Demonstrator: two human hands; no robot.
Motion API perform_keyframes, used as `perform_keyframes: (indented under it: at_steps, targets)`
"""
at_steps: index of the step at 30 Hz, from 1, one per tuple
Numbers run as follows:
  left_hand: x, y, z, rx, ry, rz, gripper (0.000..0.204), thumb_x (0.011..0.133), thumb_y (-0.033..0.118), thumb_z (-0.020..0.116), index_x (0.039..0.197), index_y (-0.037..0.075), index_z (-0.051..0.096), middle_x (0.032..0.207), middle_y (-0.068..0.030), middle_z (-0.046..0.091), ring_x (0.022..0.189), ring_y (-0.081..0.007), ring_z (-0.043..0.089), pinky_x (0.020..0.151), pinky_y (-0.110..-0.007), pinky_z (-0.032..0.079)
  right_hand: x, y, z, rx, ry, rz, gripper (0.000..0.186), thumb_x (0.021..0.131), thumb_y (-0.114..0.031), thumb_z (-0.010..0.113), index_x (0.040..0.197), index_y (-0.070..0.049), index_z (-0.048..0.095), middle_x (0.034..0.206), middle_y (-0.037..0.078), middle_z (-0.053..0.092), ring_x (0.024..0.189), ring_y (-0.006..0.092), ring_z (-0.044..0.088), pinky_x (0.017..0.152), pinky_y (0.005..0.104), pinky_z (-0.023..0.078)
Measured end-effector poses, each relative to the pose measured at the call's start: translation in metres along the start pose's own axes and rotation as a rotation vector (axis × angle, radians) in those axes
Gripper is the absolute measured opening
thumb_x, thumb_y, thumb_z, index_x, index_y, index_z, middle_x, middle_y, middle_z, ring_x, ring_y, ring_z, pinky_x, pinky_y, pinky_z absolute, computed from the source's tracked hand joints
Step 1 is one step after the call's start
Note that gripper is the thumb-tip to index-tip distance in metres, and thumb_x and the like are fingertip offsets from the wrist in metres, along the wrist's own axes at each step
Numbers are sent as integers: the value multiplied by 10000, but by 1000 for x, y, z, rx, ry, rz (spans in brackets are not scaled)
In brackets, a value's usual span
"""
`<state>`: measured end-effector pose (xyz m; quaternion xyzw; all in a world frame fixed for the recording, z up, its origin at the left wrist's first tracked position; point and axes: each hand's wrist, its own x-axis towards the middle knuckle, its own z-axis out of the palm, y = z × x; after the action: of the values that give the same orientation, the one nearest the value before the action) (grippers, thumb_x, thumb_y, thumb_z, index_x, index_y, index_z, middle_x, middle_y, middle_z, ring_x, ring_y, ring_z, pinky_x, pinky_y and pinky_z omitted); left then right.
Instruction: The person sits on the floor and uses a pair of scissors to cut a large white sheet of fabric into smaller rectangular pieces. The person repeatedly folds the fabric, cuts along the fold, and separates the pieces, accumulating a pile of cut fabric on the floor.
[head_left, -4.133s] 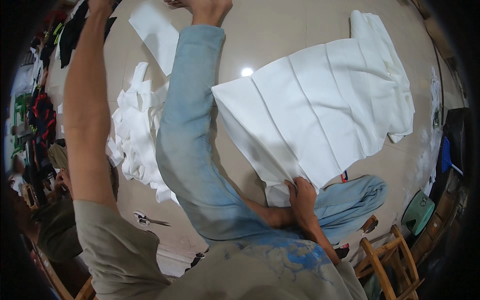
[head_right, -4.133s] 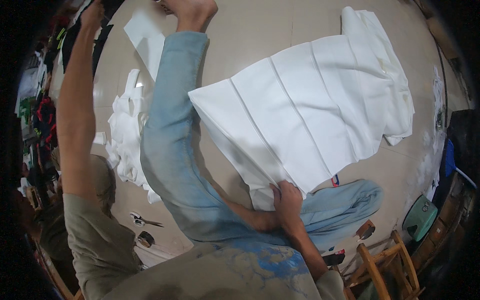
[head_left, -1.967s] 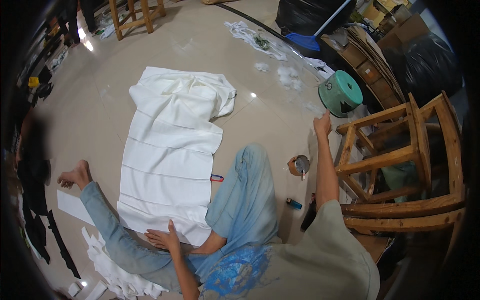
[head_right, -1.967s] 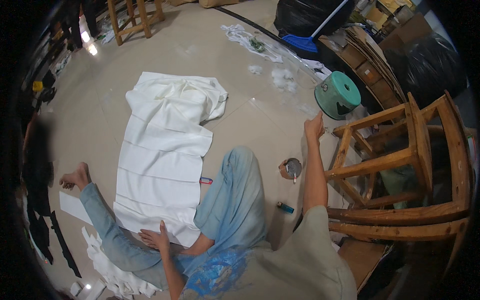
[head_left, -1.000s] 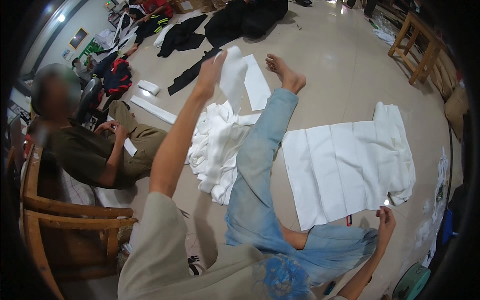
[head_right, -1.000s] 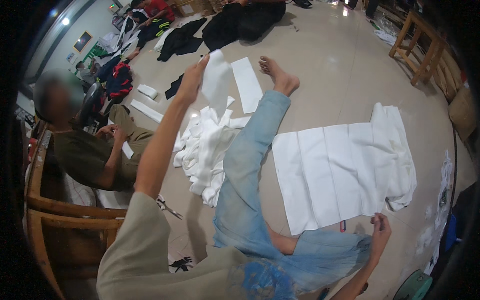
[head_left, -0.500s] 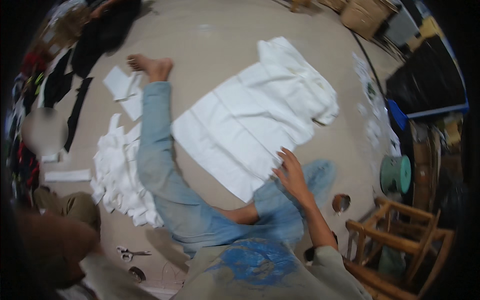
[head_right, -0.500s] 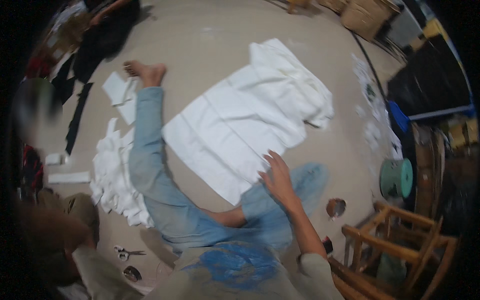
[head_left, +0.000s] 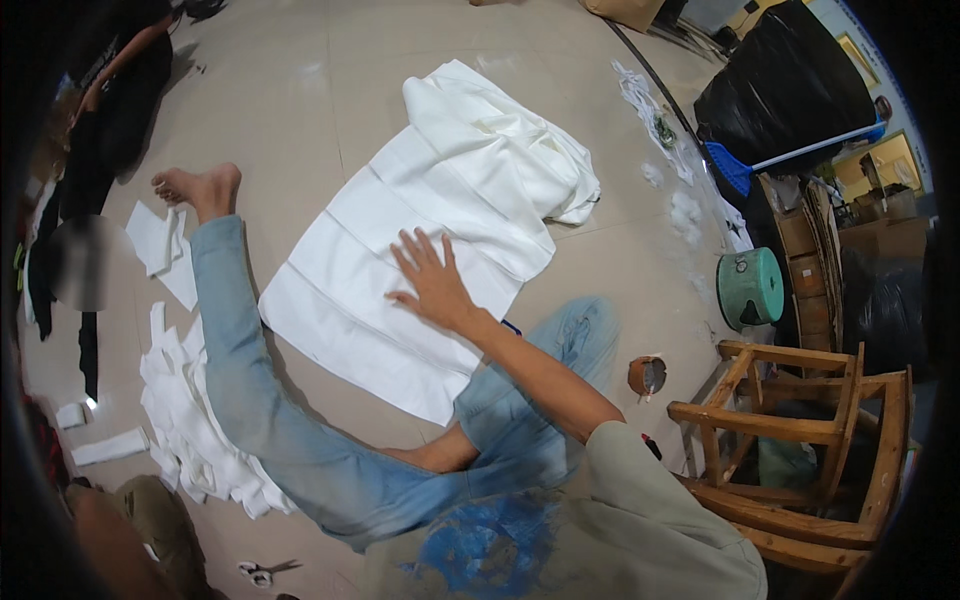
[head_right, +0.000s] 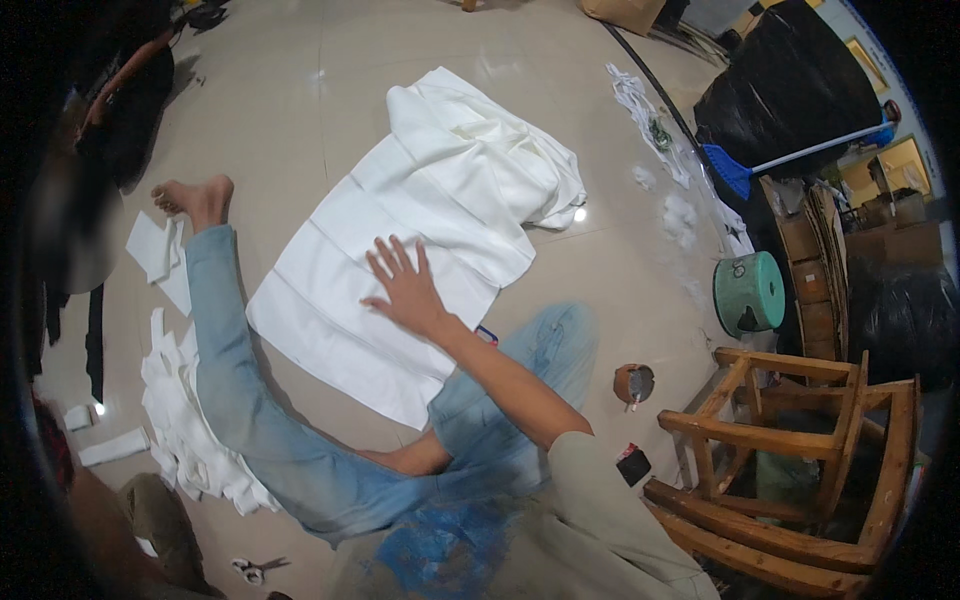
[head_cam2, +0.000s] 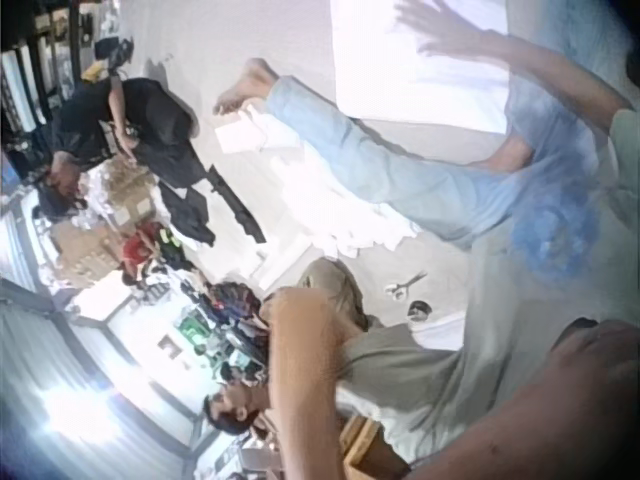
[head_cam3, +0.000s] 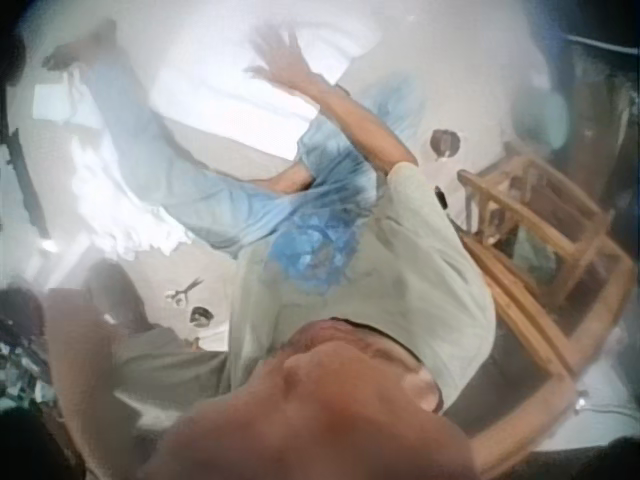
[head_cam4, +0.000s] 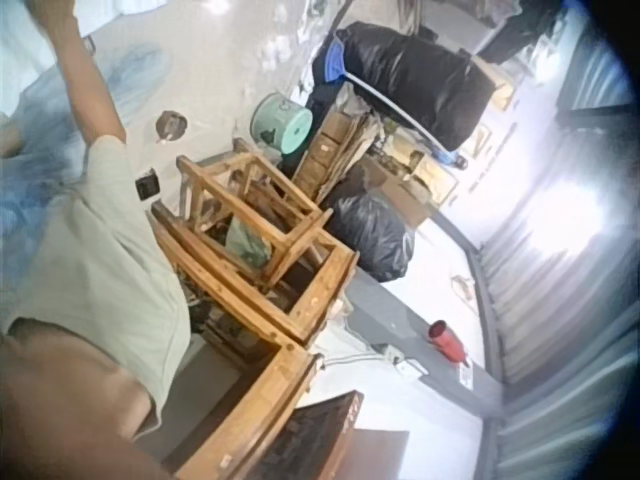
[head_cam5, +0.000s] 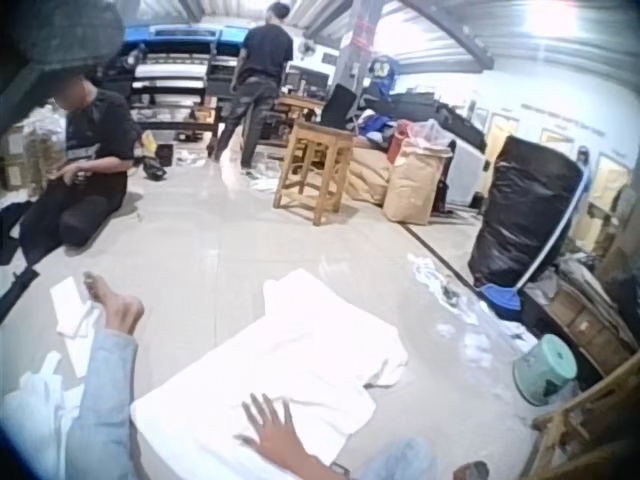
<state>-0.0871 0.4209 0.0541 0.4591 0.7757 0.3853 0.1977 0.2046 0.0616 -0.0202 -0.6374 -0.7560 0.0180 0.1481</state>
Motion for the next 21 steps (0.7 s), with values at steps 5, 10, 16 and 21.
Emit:
perform_keyframes:
  at_steps: [5,10,16,21]
  targets:
    - [13,1,12,-73,59,-33,950,966,363,645,1593,-80,85,1660,-274,145,1569,-317,136,1273,-433,114,38,-5,55,-44,36,108,889,993,-703,462,1631,-93,355,1725,148,245,1608,362,137,1227,715,62]
    - [14,22,43,-122,81,-22,999,956,359,638,1599,-93,21,1682,-289,74,1591,-317,71,1286,-434,67,125,25,84,-71,102,211,887,1013,-708,414,1631,-74,351,1725,176,232,1606,374,130,1218,730,65]
    - [16,16,23,-104,166,-79,1059,944,355,629,1605,-109,-56,1708,-307,-10,1618,-317,-7,1301,-434,10,144,7,70,104,226,204,809,1045,-610,460,1588,-14,397,1695,230,265,1577,424,194,1234,687,111]
    - [-137,24,-97,-349,153,601,849,1009,329,594,1604,-62,132,1679,-291,150,1590,-356,127,1282,-487,118,29,-16,9,161,111,202,681,1038,-418,593,1556,-5,436,1678,243,280,1568,437,209,1236,668,140]
